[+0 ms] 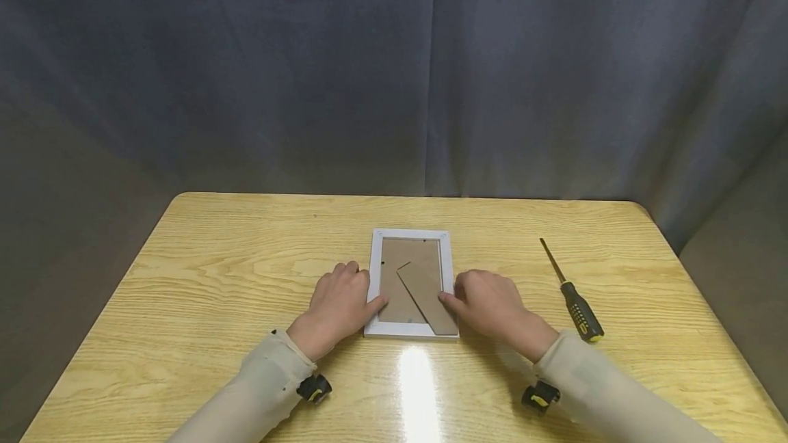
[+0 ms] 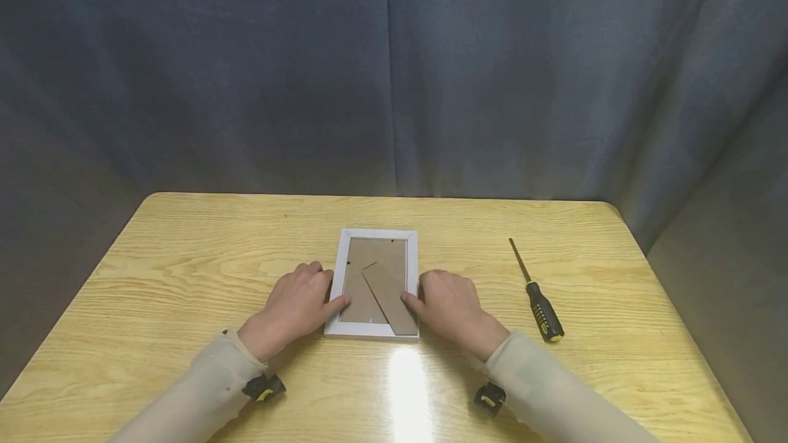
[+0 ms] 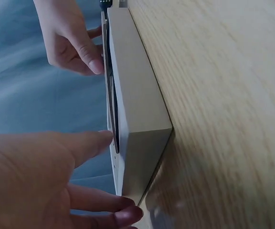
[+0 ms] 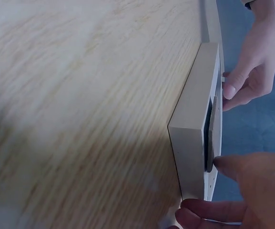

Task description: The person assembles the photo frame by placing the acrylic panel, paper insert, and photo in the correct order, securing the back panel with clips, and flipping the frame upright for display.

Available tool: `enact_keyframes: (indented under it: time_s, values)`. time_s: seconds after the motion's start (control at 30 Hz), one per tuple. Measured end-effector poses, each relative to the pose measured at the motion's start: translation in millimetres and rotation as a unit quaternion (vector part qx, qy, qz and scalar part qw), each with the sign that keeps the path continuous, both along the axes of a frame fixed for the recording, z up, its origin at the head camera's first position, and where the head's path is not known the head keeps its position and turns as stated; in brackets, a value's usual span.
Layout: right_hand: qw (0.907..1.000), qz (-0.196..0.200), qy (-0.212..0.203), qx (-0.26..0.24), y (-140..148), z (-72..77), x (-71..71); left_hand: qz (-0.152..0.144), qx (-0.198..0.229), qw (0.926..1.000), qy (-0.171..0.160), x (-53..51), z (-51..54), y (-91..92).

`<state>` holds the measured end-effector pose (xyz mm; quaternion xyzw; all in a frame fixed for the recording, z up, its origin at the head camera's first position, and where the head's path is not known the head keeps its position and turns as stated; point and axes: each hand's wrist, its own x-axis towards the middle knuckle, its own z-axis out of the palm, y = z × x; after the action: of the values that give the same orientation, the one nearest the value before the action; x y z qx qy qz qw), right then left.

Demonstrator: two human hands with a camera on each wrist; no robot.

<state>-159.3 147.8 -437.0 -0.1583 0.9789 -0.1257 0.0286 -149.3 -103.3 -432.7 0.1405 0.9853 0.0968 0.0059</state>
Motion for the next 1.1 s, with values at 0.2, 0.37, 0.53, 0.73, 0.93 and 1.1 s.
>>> enact_keyframes:
  time_s: [0.2,0.37,0.53,0.73,0.93,1.1]
  values:
    - [1.0,-0.003,-0.002,-0.002,-1,-2.8,-0.4,-0.001,-0.013,0.9998,-0.015,0.8,-2.7,1.0]
    - [0.9998,-0.008,-0.013,-0.013,-1,-2.8,-0.3,-0.001,0.006,0.9999,-0.012,1.8,-4.3,1.5]
    - [0.9988,-0.018,-0.032,-0.034,1,-0.5,-1.4,0.0,0.054,0.9985,-0.002,2.9,-5.6,2.2]
    - [0.9965,-0.033,-0.021,-0.073,4,6.6,-4.4,0.014,0.11,0.9938,-0.003,4.0,-3.3,6.1]
    - [0.9943,-0.052,-0.003,-0.093,3,16.4,-7.4,0.03,0.183,0.9819,-0.041,4.5,0.7,10.6]
    - [0.9933,-0.064,-0.001,-0.097,2,20.5,-8.9,0.024,0.247,0.9668,-0.06,5.6,4.5,11.6]
